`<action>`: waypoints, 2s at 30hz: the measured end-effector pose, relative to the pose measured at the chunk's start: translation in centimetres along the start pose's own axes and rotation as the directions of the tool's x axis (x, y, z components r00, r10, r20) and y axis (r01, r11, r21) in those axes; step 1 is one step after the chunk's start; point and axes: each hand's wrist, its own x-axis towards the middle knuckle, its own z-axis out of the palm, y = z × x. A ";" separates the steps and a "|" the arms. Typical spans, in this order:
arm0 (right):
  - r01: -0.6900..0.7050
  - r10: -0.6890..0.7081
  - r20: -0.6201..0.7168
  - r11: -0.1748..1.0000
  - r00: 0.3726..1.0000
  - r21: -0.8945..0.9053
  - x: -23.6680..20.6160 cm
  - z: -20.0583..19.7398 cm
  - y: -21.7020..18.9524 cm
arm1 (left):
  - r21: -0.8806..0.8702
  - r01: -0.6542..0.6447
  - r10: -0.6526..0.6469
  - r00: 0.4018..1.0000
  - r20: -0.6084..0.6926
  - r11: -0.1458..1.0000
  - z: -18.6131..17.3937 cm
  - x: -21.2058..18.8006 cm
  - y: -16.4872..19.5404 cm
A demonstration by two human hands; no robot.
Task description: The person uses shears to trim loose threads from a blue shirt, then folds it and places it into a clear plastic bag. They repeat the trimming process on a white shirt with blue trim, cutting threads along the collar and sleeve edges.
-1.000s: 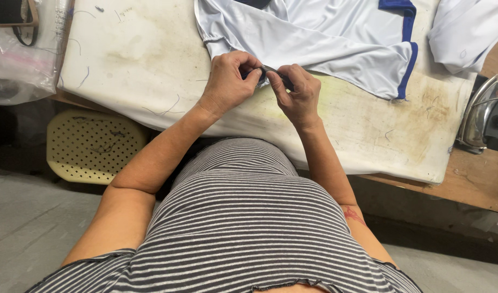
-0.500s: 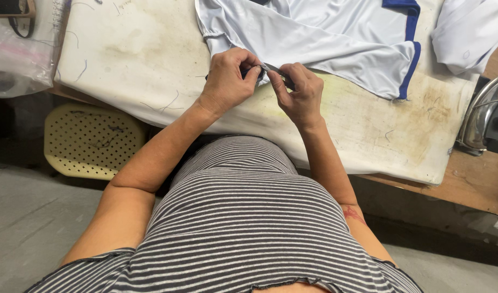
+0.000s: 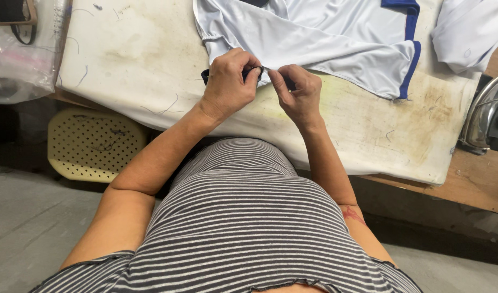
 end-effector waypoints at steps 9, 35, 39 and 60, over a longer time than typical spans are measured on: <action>-0.105 0.105 -0.001 0.990 0.994 0.092 -0.6 0.5 0.7 | 0.024 -0.026 0.026 1.000 -0.005 0.999 0.1 0.0 -0.1; -0.142 0.166 -0.082 0.960 0.983 0.241 -1.9 2.3 1.7 | -0.305 0.337 -0.306 0.941 0.146 0.891 0.3 0.9 -2.0; -0.069 0.085 -0.107 0.988 0.991 0.140 -1.8 2.7 1.7 | -0.359 0.341 -0.298 0.939 0.171 0.869 0.4 0.8 -2.6; -0.122 0.146 -0.082 0.961 0.986 0.246 -1.6 1.9 1.4 | -0.232 0.256 -0.238 0.966 0.103 0.938 -0.1 0.7 -0.6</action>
